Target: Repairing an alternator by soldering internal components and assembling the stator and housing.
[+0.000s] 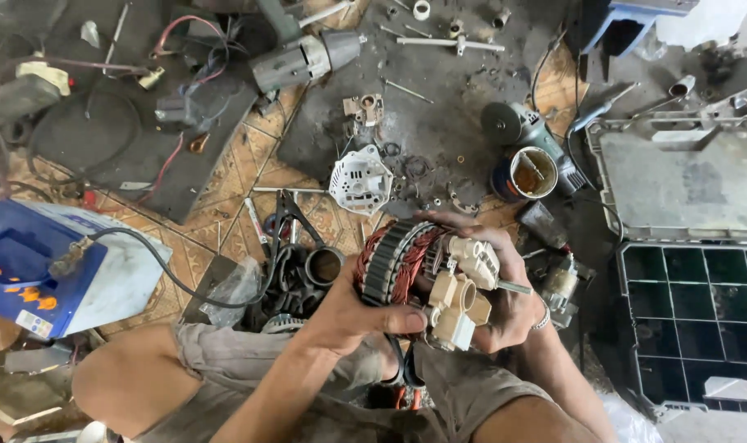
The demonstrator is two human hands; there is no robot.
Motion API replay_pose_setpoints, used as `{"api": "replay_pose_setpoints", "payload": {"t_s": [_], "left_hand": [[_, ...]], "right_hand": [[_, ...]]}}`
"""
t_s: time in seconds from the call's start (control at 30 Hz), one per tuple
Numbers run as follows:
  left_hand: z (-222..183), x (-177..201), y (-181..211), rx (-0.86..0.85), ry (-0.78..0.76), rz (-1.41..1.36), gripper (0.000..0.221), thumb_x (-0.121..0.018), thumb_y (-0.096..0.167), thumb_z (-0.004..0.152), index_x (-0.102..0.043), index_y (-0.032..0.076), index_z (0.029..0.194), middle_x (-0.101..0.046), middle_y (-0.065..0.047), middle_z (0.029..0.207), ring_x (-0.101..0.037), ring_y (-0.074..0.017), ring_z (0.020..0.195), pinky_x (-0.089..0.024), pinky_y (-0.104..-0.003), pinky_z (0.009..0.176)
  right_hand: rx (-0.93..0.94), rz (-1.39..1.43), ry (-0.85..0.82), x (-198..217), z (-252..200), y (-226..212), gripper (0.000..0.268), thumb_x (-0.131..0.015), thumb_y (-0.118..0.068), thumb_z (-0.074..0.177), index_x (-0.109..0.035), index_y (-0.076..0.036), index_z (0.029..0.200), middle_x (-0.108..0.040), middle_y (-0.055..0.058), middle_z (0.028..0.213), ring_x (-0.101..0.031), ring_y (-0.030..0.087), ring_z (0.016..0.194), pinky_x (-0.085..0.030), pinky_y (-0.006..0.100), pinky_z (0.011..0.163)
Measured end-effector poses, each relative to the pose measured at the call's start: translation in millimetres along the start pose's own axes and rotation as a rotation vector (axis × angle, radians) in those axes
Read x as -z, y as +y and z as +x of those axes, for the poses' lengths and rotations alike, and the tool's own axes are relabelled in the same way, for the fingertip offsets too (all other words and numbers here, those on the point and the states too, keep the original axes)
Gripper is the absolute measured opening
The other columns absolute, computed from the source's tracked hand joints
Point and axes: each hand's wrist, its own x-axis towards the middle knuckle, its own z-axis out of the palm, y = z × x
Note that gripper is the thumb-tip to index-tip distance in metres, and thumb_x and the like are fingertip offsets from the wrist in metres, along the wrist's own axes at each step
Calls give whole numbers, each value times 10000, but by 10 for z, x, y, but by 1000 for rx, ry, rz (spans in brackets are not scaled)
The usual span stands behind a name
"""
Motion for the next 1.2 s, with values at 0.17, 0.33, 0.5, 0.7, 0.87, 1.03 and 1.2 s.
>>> {"api": "replay_pose_setpoints", "payload": {"t_s": [0.17, 0.33, 0.5, 0.7, 0.87, 1.03, 1.2], "left_hand": [[-463, 429, -373, 78, -65, -23, 604, -908, 43, 730, -612, -12, 1253, -750, -134, 1050, -717, -203, 826, -614, -321, 756], [-603, 484, -395, 138, -120, -249, 372, -755, 4, 911, -552, 5, 1223, -538, 6, 774, -380, -71, 566, -266, -219, 496], [-525, 21, -84, 303, 99, -302, 566, -752, 203, 914, -522, -19, 1381, -687, -173, 1206, -719, -263, 989, -621, -407, 847], [-724, 9, -261, 288, 259, -330, 223, -678, 116, 972, -570, 19, 1142, -614, -49, 920, -600, -139, 762, -572, -345, 733], [-668, 62, -345, 260, 233, -498, 207, -632, 93, 998, -584, -18, 1167, -709, -112, 1029, -718, -170, 803, -648, -324, 709], [-525, 57, -307, 250, 34, -651, 475, -490, 232, 1070, -459, -103, 1405, -668, -232, 1151, -736, -239, 727, -652, -252, 574], [-431, 80, -308, 363, 191, -774, 639, -554, 269, 978, -387, -83, 1484, -620, -305, 1244, -730, -392, 943, -701, -462, 719]], "right_hand": [[-63, 114, -164, -1, 151, -291, 816, -767, -415, 822, -406, -191, 1519, -425, 251, 1562, -456, 485, 1485, -417, 670, 1250], [-5, 105, -234, 72, 293, -381, 747, -735, -547, 940, -440, -162, 1509, -462, 274, 1524, -480, 509, 1465, -459, 687, 1236], [-71, 208, -284, 145, 364, -375, 818, -760, -412, 783, -449, -183, 1504, -500, 284, 1495, -564, 443, 1383, -529, 600, 1171], [-161, 285, -274, 206, 317, -390, 919, -689, -259, 590, -458, -51, 1454, -527, 255, 1483, -572, 415, 1381, -499, 551, 1202], [-269, 495, -211, 175, 345, -536, 891, -809, -381, 775, -423, -14, 1489, -474, 293, 1530, -578, 425, 1358, -518, 551, 1161], [-316, 386, -180, 190, 348, -653, 953, -794, -277, 684, -371, -5, 1494, -494, 268, 1515, -563, 399, 1384, -508, 548, 1173], [-457, 172, -117, 146, 376, -833, 967, -748, -224, 591, -347, 54, 1426, -610, 245, 1382, -644, 331, 1213, -528, 435, 1052]]}}
